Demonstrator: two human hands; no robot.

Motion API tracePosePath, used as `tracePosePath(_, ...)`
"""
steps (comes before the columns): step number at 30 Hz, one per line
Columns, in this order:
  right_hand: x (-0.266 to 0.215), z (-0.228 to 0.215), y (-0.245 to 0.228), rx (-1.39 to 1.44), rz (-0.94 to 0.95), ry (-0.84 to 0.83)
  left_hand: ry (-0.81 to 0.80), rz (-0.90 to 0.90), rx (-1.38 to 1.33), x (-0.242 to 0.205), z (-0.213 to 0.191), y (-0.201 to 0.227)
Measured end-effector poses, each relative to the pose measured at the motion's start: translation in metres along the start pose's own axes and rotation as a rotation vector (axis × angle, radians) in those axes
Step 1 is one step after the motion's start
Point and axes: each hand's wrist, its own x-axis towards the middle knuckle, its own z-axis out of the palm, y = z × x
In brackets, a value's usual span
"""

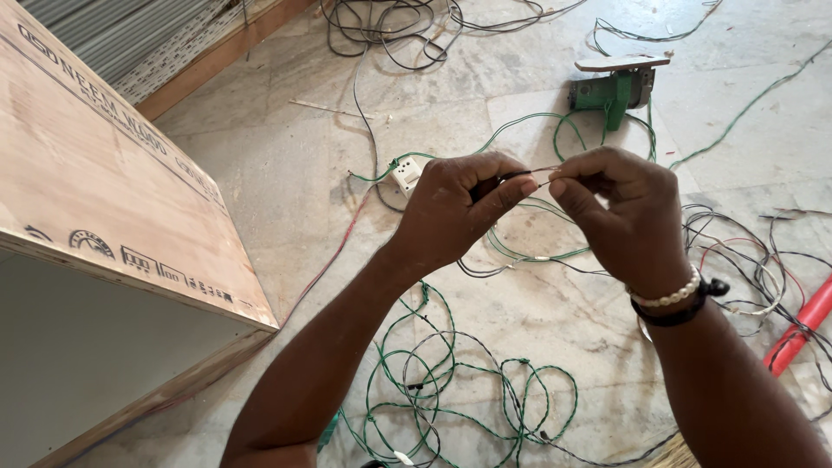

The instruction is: The person manipulates electrical wires while sitting on the floor, applying tape to wire connections by hand.

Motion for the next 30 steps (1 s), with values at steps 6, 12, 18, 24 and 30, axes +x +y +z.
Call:
tracePosePath(6, 0.004, -0.004, 0.013, 0.316, 0.093, -0.137, -0.023, -0.094, -0.23, 0.001, -0.001, -0.008)
tracePosePath(12, 0.004, -0.011, -0.005, -0.01, -0.191, -0.151, -0.136, -0.121, -0.434, 0.003, -0.003, -0.024)
tracePosePath(18, 0.006, -0.01, -0.002, -0.005, -0.237, -0.114, -0.175, -0.154, -0.504, 0.005, -0.001, -0.029)
tracePosePath(24, 0.007, -0.01, -0.002, 0.0, -0.276, -0.126, -0.142, -0.103, -0.427, 0.004, 0.0, -0.03)
tracePosePath(30, 0.009, 0.0, 0.003, -0.224, -0.306, -0.032, -0.147, -0.061, -0.339, 0.006, 0.0, -0.03)
